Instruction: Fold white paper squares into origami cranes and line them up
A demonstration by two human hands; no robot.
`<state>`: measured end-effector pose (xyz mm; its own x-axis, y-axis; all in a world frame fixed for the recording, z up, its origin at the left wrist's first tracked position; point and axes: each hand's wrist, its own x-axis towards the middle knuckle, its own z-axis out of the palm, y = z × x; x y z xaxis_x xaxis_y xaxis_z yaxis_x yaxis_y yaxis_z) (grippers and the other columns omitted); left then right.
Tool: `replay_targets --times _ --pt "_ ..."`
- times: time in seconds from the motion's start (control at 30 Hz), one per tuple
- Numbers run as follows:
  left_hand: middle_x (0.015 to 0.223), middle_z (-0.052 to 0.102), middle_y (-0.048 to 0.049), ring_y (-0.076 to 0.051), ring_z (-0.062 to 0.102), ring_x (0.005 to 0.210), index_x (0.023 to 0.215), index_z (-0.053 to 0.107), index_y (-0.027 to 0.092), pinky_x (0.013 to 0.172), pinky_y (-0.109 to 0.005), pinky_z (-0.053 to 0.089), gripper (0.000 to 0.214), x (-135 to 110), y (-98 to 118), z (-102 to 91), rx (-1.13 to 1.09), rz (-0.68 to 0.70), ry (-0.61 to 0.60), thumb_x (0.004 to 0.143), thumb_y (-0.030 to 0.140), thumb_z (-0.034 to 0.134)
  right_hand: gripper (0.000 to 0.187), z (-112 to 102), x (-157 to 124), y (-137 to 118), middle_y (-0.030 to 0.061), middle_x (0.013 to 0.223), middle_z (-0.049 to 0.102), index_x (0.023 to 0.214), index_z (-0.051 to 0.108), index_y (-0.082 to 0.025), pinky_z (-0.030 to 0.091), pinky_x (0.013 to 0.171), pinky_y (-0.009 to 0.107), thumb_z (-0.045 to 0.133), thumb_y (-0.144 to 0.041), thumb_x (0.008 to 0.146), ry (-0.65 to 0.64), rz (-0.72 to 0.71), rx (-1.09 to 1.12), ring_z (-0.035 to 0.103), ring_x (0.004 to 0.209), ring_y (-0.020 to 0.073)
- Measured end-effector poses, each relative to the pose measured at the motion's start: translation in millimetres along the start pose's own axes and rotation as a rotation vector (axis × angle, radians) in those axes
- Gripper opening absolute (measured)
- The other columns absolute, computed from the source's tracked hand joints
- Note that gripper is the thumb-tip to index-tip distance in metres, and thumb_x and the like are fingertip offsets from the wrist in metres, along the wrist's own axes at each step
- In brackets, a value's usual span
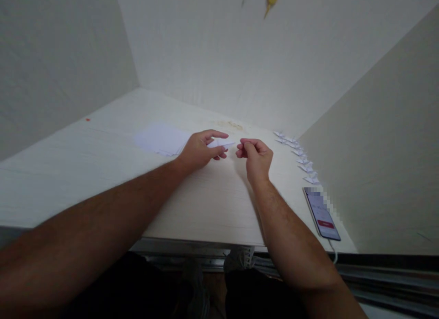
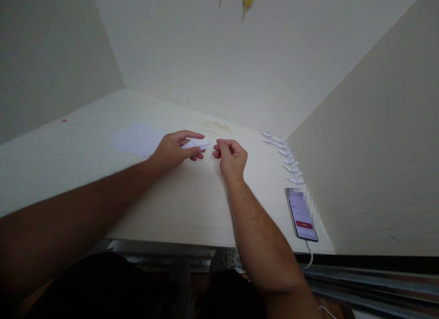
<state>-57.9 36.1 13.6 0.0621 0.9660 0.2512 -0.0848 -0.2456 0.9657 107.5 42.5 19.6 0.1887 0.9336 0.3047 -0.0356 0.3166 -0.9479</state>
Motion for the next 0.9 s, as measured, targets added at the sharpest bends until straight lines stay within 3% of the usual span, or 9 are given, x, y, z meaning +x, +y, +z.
replay_targets --times 0.1,0.2,0.33,0.47,0.73,0.9 --pt "0.076 0.074 -0.0056 -0.018 0.073 0.066 0.123 0.067 0.014 0.058 -0.026 0.056 0.054 -1 -1 -0.8 0.030 -0.010 0.018 0.072 0.022 0.082 0.023 2 -1 0 -0.0026 0.065 0.068 0.085 0.068 -0.019 0.053 0.054 0.026 0.073 -0.033 0.068 -0.061 0.048 0.029 0.062 0.055 0.0115" --pt "0.078 0.075 -0.0046 -0.016 0.071 0.066 0.111 0.071 0.015 0.058 -0.025 0.054 0.043 -1 -3 -1.0 0.097 0.007 0.022 0.071 0.026 0.082 0.036 7 -4 1 -0.0055 0.063 0.066 0.093 0.065 -0.020 0.054 0.053 0.026 0.078 -0.034 0.063 -0.155 0.084 0.037 0.062 0.056 0.0125" --pt "0.079 0.075 -0.0027 -0.014 0.067 0.066 0.096 0.070 0.018 0.061 -0.025 0.052 0.028 -3 -7 -0.8 0.238 0.097 0.030 0.074 0.031 0.080 0.042 12 -7 2 -0.0073 0.063 0.065 0.092 0.056 -0.021 0.052 0.048 0.025 0.082 -0.034 0.060 -0.113 0.085 0.077 0.060 0.053 0.0118" --pt "0.074 0.073 -0.0012 -0.014 0.064 0.063 0.087 0.069 0.019 0.058 -0.024 0.049 0.023 -4 -8 -1.1 0.318 0.103 0.040 0.073 0.034 0.080 0.034 14 -8 2 -0.0065 0.059 0.062 0.079 0.057 -0.020 0.050 0.046 0.023 0.082 -0.033 0.061 -0.142 0.074 0.075 0.059 0.050 0.0106" --pt "0.070 0.072 -0.0021 -0.014 0.065 0.062 0.086 0.074 0.017 0.060 -0.027 0.053 0.027 -6 2 -1.2 0.188 0.028 -0.038 0.069 0.035 0.084 0.030 14 -7 1 -0.0064 0.053 0.060 0.073 0.057 -0.020 0.046 0.043 0.021 0.081 -0.032 0.062 -0.128 0.055 0.113 0.056 0.046 0.0095" --pt "0.077 0.076 -0.0063 -0.018 0.072 0.072 0.090 0.073 0.016 0.064 -0.029 0.057 0.032 -7 3 -2.3 0.113 -0.033 -0.062 0.075 0.043 0.080 0.027 14 -7 0 -0.0067 0.051 0.059 0.070 0.056 -0.021 0.043 0.041 0.021 0.080 -0.030 0.063 -0.128 0.041 0.122 0.055 0.044 0.0094"
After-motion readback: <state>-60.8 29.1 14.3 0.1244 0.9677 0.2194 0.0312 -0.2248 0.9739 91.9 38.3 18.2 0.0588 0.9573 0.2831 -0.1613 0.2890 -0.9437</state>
